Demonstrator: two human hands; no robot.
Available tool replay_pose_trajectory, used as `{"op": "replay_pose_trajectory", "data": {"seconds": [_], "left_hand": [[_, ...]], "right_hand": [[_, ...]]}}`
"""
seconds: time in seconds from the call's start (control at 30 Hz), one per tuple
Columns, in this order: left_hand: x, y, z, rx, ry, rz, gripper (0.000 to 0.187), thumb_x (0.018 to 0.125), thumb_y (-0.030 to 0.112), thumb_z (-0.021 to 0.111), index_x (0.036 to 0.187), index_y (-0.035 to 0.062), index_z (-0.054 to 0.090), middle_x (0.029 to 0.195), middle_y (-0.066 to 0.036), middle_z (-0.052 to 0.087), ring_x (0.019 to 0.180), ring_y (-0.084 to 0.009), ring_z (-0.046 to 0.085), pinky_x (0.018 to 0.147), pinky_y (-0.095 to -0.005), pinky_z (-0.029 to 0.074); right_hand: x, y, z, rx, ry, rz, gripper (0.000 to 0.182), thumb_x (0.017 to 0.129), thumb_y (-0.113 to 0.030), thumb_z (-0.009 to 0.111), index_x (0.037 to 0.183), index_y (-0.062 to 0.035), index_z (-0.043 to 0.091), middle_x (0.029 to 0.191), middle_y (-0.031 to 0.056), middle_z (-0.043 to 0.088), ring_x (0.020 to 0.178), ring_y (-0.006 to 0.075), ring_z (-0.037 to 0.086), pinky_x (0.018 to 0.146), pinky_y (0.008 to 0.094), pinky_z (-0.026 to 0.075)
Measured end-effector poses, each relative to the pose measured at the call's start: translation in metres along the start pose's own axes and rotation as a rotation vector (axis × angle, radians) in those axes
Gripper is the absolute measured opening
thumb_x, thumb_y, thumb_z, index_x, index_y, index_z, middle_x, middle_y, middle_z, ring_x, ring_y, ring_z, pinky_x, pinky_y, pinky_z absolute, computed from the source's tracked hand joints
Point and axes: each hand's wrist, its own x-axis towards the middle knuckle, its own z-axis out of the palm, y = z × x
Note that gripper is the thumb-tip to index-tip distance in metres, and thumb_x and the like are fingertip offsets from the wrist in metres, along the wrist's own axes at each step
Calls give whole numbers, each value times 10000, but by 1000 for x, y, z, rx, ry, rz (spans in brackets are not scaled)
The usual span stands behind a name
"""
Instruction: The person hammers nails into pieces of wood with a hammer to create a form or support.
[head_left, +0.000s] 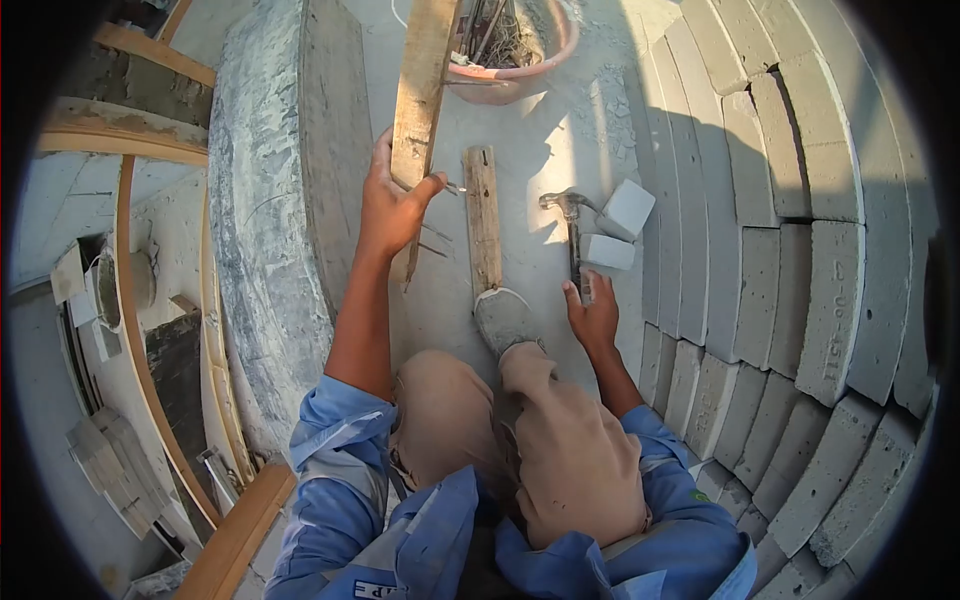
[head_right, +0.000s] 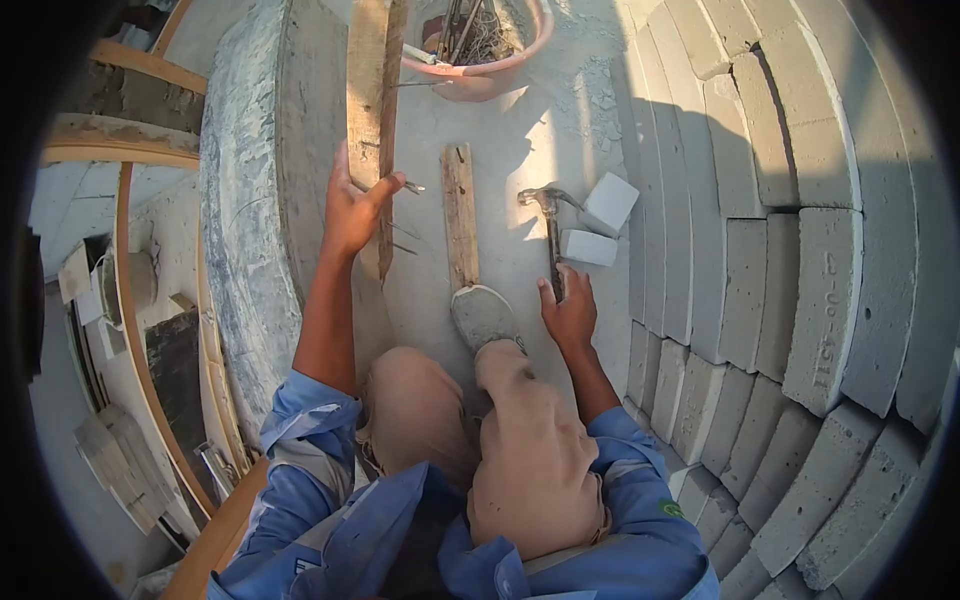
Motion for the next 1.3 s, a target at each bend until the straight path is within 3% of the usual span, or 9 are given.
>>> {"op": "replay_pose_trajectory", "data": {"seconds": [0.03, 0.13, 0.23, 0.3, 0.47, 0.57, 0.93, 1.23, 1.3], "left_hand": [[-6, -4, 0, 39, 11, -21, 629, 763, 70, 697, 1327, -10, 431, 1159, -149, 592, 1058, -223, 577, 920, -340, 469], [-30, -36, 10, 38, -50, -93, 639, 774, 77, 707, 1340, -12, 423, 1165, -148, 599, 1063, -215, 579, 924, -345, 466], [-57, -88, 25, -23, 17, -85, 565, 801, 45, 694, 1299, -21, 436, 1101, -98, 595, 991, -157, 577, 850, -308, 489], [-65, -88, 22, -22, 42, -139, 552, 806, 49, 696, 1293, -22, 445, 1102, -103, 605, 985, -159, 585, 851, -302, 490], [-58, -89, 12, -129, 85, -175, 497, 820, 63, 686, 1265, -24, 482, 1120, -121, 622, 1005, -187, 597, 899, -321, 473], [-60, -95, 15, -126, 129, -132, 475, 826, 54, 675, 1255, -27, 488, 1094, -116, 631, 994, -179, 601, 888, -317, 477], [-65, -87, 29, 26, -324, -219, 551, 796, 72, 690, 1308, -4, 500, 1088, -97, 639, 984, -176, 600, 885, -307, 476], [-68, -89, 43, 218, -393, -223, 617, 783, 145, 700, 1349, 25, 484, 1126, -153, 648, 1028, -228, 611, 932, -340, 465], [-68, -95, 47, 250, -405, -223, 615, 784, 150, 697, 1350, 36, 484, 1128, -164, 650, 1034, -233, 613, 937, -344, 464]], "right_hand": [[-1, 12, 5, -279, 96, 19, 446, 834, -264, 733, 1177, -18, 591, 1036, 164, 604, 947, 335, 604, 790, 424, 495], [-9, 25, 17, -367, 92, 45, 418, 856, -257, 697, 1175, -13, 579, 1058, 178, 577, 998, 363, 580, 825, 443, 482], [-1, 2, 30, -180, 40, -131, 422, 858, -292, 696, 1161, -19, 587, 1014, 174, 592, 955, 373, 584, 824, 439, 485], [17, -25, 41, -25, -206, -6, 418, 877, -346, 677, 1133, -26, 598, 995, 175, 617, 958, 389, 594, 830, 449, 485], [66, -79, 84, -337, -491, 108, 655, 803, -486, 732, 1187, 5, 532, 1081, 229, 641, 1040, 384, 636, 865, 433, 512], [69, -91, 86, -372, -541, 132, 743, 744, -477, 791, 1205, 27, 499, 1069, 250, 655, 1025, 383, 656, 871, 426, 525], [90, -56, 55, -436, -482, 274, 686, 747, -433, 809, 1181, 21, 532, 1064, 219, 689, 1007, 360, 674, 848, 434, 539], [104, -40, 55, -429, -466, 225, 672, 758, -433, 795, 1204, 8, 554, 1117, 208, 681, 1036, 356, 664, 879, 447, 528], [105, -29, 55, -363, -355, 235, 599, 782, -435, 773, 1175, -22, 591, 1106, 205, 686, 1015, 346, 674, 838, 432, 535]]}}
